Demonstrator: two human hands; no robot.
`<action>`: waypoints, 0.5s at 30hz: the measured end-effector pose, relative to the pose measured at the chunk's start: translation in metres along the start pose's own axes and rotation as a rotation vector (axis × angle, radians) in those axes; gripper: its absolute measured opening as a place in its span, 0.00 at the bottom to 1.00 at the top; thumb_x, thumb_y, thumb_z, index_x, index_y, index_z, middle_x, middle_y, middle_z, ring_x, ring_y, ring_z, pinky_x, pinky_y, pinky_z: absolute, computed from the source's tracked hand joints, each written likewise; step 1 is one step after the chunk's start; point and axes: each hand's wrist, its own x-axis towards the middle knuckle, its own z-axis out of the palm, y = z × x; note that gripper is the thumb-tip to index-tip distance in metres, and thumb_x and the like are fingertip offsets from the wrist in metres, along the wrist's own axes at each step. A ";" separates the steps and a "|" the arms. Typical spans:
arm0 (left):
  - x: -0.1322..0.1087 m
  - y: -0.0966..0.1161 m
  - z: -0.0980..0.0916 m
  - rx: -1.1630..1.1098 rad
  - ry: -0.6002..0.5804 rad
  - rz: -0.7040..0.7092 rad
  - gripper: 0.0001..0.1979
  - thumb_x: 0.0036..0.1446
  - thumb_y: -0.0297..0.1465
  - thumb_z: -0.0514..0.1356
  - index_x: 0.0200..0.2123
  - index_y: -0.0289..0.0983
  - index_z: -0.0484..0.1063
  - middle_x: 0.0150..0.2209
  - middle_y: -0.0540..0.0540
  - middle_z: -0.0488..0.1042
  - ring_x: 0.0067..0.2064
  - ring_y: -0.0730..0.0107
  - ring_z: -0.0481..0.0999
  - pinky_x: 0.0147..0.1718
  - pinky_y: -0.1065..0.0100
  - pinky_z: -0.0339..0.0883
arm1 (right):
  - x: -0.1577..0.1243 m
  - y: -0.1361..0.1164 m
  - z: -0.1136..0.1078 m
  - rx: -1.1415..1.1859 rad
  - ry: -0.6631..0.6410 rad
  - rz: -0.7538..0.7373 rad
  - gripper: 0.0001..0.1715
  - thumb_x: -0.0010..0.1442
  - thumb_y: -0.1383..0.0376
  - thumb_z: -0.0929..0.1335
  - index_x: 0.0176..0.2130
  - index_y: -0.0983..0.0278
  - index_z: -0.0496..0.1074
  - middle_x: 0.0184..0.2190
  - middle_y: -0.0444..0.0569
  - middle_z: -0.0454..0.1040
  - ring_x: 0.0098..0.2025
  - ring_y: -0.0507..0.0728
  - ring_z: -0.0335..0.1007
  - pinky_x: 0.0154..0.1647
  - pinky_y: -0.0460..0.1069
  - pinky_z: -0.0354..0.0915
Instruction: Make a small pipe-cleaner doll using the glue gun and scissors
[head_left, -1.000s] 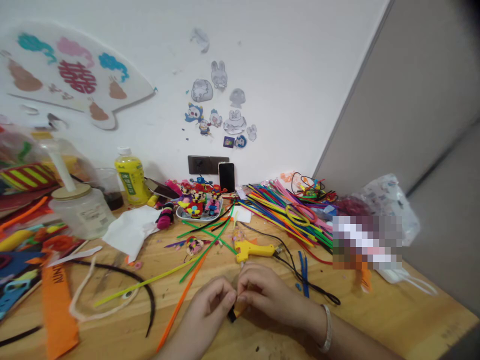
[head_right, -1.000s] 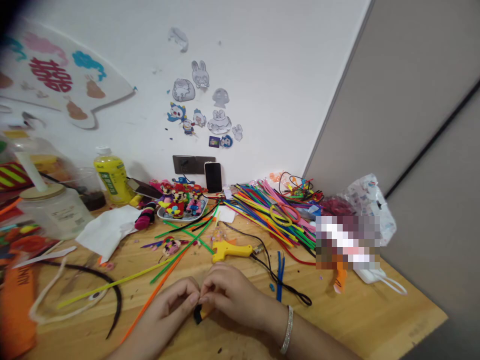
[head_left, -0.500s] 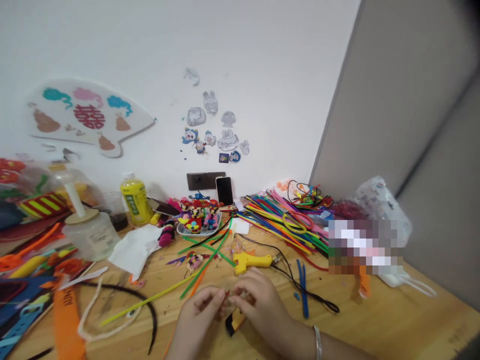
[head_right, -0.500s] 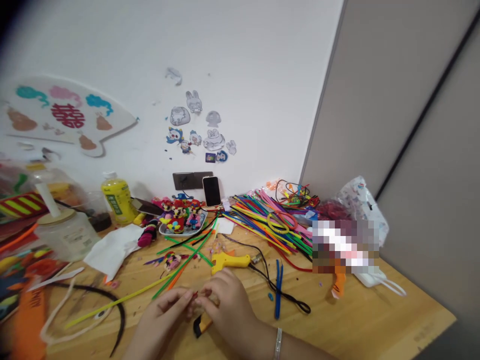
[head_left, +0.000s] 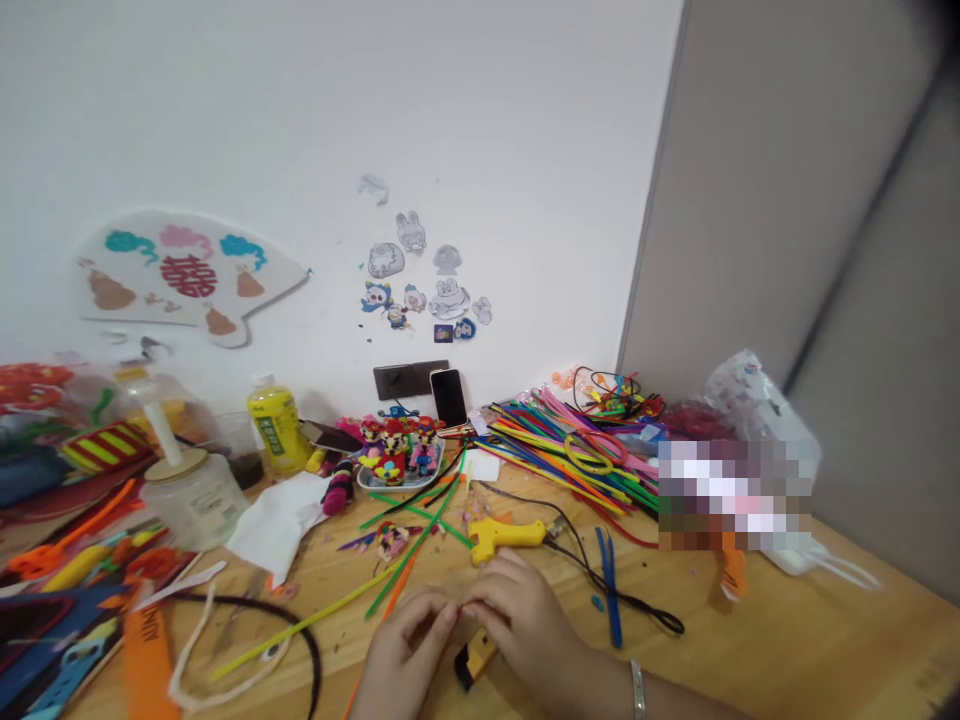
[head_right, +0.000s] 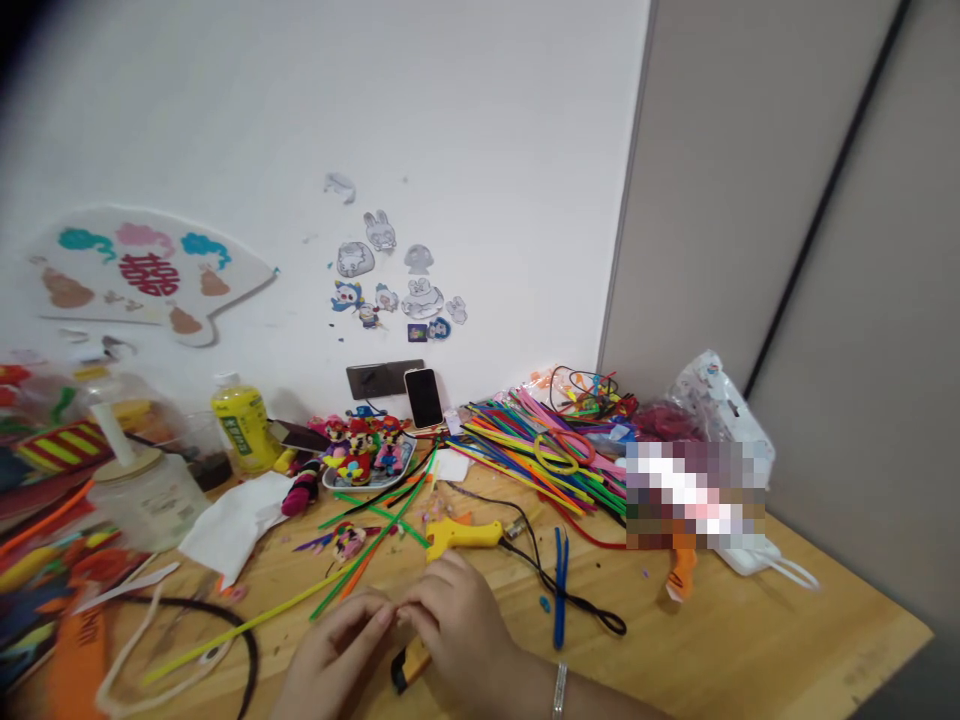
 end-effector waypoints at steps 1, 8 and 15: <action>0.000 0.000 0.000 0.031 -0.009 0.028 0.16 0.53 0.41 0.54 0.20 0.37 0.68 0.21 0.50 0.68 0.27 0.66 0.68 0.28 0.69 0.62 | 0.000 0.000 0.000 0.042 -0.008 0.028 0.07 0.52 0.75 0.68 0.27 0.64 0.70 0.26 0.44 0.70 0.32 0.53 0.64 0.34 0.45 0.59; -0.002 -0.002 0.002 0.215 -0.049 0.204 0.16 0.58 0.37 0.50 0.20 0.38 0.64 0.22 0.50 0.67 0.27 0.68 0.69 0.28 0.70 0.63 | 0.000 0.003 0.004 0.147 -0.081 0.212 0.08 0.50 0.77 0.66 0.27 0.64 0.67 0.26 0.42 0.67 0.30 0.51 0.63 0.31 0.44 0.57; 0.032 -0.027 -0.040 0.689 0.219 0.237 0.12 0.53 0.38 0.54 0.37 0.39 0.70 0.36 0.43 0.75 0.40 0.58 0.73 0.41 0.60 0.66 | 0.005 0.003 -0.005 0.144 -0.061 0.203 0.09 0.50 0.77 0.65 0.26 0.64 0.64 0.27 0.44 0.66 0.33 0.53 0.63 0.34 0.46 0.57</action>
